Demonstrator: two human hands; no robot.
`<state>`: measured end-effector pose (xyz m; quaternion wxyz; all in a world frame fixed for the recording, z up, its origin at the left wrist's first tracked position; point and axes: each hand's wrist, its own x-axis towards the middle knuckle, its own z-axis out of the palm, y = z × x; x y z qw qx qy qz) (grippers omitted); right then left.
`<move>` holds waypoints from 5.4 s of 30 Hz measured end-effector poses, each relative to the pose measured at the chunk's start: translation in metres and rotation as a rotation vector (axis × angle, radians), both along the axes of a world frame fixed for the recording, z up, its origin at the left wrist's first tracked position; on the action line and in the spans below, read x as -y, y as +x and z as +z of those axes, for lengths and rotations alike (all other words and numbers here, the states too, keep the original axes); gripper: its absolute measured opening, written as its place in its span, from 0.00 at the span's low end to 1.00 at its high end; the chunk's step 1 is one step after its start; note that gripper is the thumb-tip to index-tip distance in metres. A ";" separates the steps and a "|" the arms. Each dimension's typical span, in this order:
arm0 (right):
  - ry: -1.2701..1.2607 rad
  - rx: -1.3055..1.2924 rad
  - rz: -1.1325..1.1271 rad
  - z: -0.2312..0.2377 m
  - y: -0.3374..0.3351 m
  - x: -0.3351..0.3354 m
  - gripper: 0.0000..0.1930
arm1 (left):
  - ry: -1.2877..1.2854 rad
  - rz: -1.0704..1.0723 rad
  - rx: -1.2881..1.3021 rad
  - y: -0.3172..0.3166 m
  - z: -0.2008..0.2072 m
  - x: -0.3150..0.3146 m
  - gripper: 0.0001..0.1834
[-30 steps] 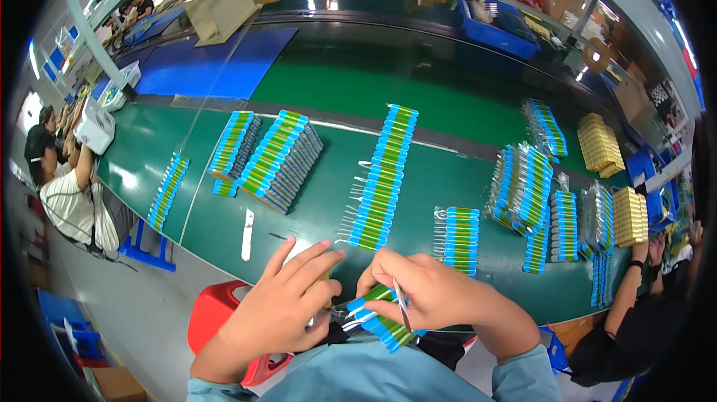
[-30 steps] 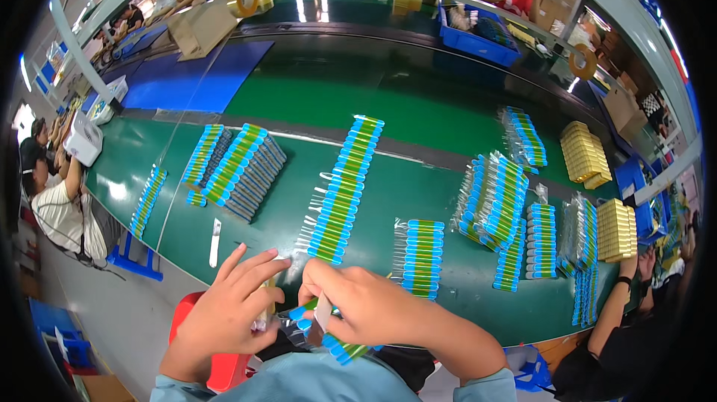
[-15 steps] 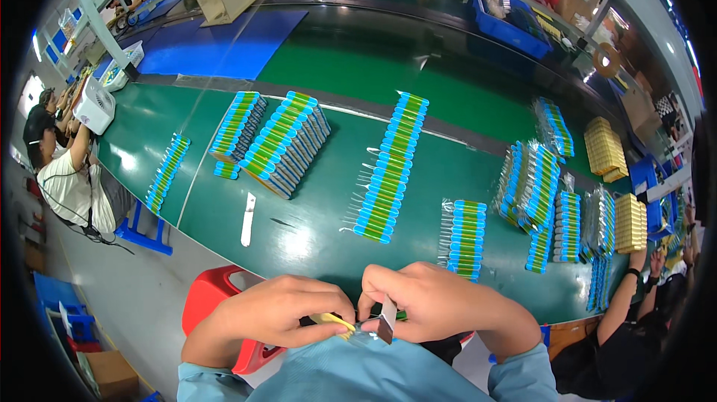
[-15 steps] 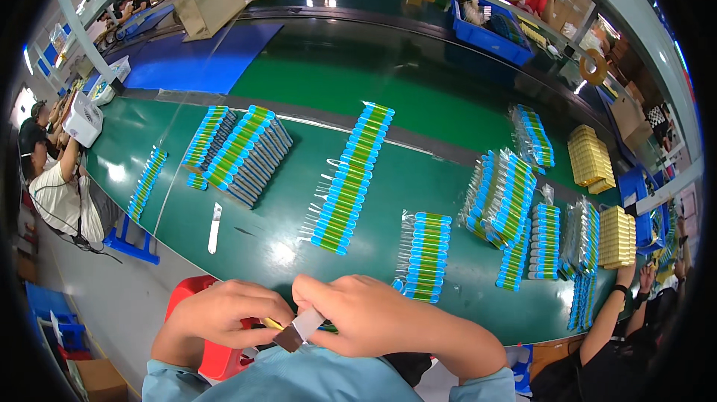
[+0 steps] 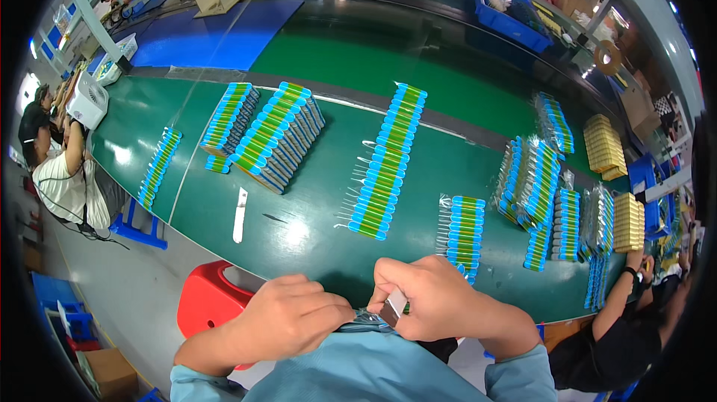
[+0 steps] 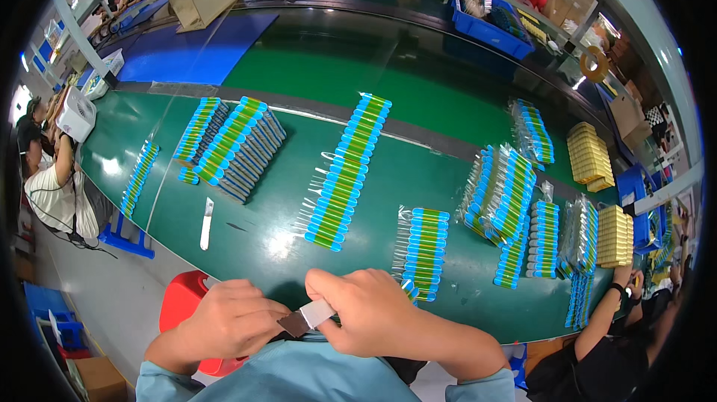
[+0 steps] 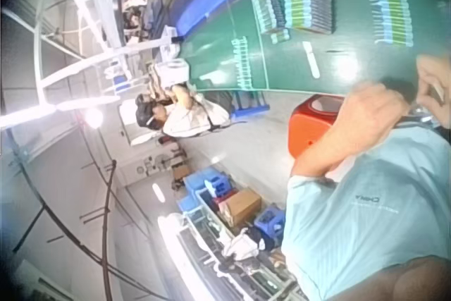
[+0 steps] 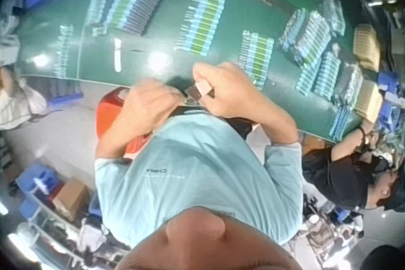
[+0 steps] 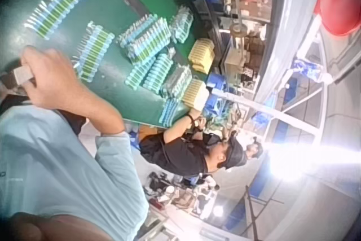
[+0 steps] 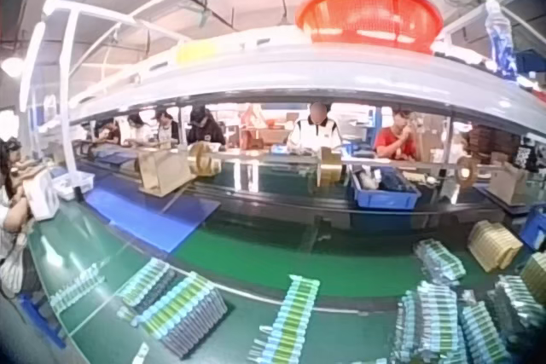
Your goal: The person checks and assembles small blue and green plastic components by hand on a factory assembly line.
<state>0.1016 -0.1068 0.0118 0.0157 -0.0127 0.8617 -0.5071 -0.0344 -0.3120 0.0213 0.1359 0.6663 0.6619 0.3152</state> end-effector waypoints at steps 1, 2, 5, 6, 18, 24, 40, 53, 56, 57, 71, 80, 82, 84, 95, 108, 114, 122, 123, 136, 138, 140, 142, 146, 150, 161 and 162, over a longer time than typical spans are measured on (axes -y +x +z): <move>0.038 -0.010 -0.036 -0.001 0.001 0.002 0.10 | 0.015 0.006 -0.083 0.002 -0.001 0.000 0.05; 0.038 -0.008 -0.038 -0.002 0.001 0.004 0.10 | 0.015 0.004 -0.081 0.004 -0.004 0.000 0.05; 0.179 -0.076 -0.110 -0.007 0.003 0.012 0.09 | 0.012 0.088 0.035 0.007 -0.011 0.000 0.06; 0.241 -0.119 -0.130 -0.008 0.003 0.015 0.09 | -0.084 0.135 0.163 0.008 -0.012 0.002 0.06; 0.394 -0.462 -0.294 -0.018 -0.001 0.018 0.11 | -0.279 0.289 1.367 0.007 -0.033 0.005 0.14; 0.158 -0.352 -0.466 -0.021 0.011 -0.010 0.17 | 0.005 0.160 0.768 0.014 -0.035 0.000 0.28; -0.411 -0.258 -0.343 -0.033 0.055 -0.056 0.35 | -0.060 0.295 1.438 0.010 -0.059 0.016 0.11; -0.076 -0.359 -0.439 -0.039 0.062 0.039 0.24 | 0.385 0.344 1.238 0.042 -0.043 0.000 0.66; -0.192 -0.308 -0.433 -0.028 0.064 0.024 0.20 | 0.324 0.448 0.624 0.039 -0.039 0.008 0.68; -0.174 -0.204 -0.330 -0.020 0.066 0.020 0.20 | 0.260 0.454 0.238 0.039 -0.028 0.012 0.62; 0.040 -0.002 -0.059 0.004 0.021 0.024 0.14 | 0.161 0.447 0.309 0.029 -0.016 0.007 0.03; -0.040 -0.254 0.142 0.008 0.013 0.057 0.08 | 0.231 1.135 0.295 -0.007 -0.046 0.067 0.03; -0.090 -0.258 0.013 0.006 0.017 0.047 0.07 | 0.239 1.233 0.346 -0.008 -0.037 0.093 0.04; -0.090 -0.392 0.035 -0.020 0.022 0.045 0.10 | 0.255 1.309 0.401 -0.008 -0.032 0.099 0.05; 0.022 -0.593 -0.022 -0.026 0.030 0.060 0.12 | 0.238 1.388 0.476 -0.023 -0.058 0.103 0.09; -0.092 -0.604 -0.211 -0.029 0.071 0.031 0.22 | 0.412 1.347 0.515 -0.044 -0.050 0.087 0.09; -0.037 -0.627 -0.253 -0.036 0.083 0.027 0.26 | 0.480 1.371 0.442 -0.041 -0.045 0.076 0.08; -0.233 -0.420 -0.395 -0.055 0.107 0.002 0.29 | 0.423 1.174 0.584 -0.043 -0.042 0.072 0.08; -0.278 -0.321 -0.546 -0.054 0.111 0.000 0.31 | 0.412 1.164 0.589 -0.040 -0.039 0.073 0.08; -0.043 0.162 -0.179 0.015 0.037 0.012 0.39 | 0.393 0.620 1.042 -0.007 -0.028 0.064 0.08; -0.040 0.113 -0.129 0.003 0.022 0.042 0.31 | 0.431 0.623 0.998 -0.007 -0.026 0.057 0.07; -0.173 -0.002 -0.196 -0.039 0.016 0.063 0.22 | 0.445 0.732 0.976 -0.009 -0.032 0.058 0.07; -0.179 -0.016 -0.242 -0.049 0.005 0.068 0.22 | 0.422 0.788 0.965 -0.013 -0.036 0.066 0.06; -0.203 0.086 -0.207 -0.051 -0.004 0.067 0.23 | 0.261 0.976 0.851 -0.027 -0.060 0.096 0.04; -0.176 0.040 -0.175 -0.062 -0.008 0.070 0.19 | 0.047 1.128 0.392 -0.015 -0.060 0.084 0.07; -0.143 -0.026 0.148 -0.039 -0.025 0.091 0.18 | -0.435 0.307 0.653 -0.002 -0.043 0.095 0.11; -0.133 0.009 0.147 -0.039 -0.023 0.088 0.17 | -0.435 0.280 0.643 -0.002 -0.040 0.090 0.11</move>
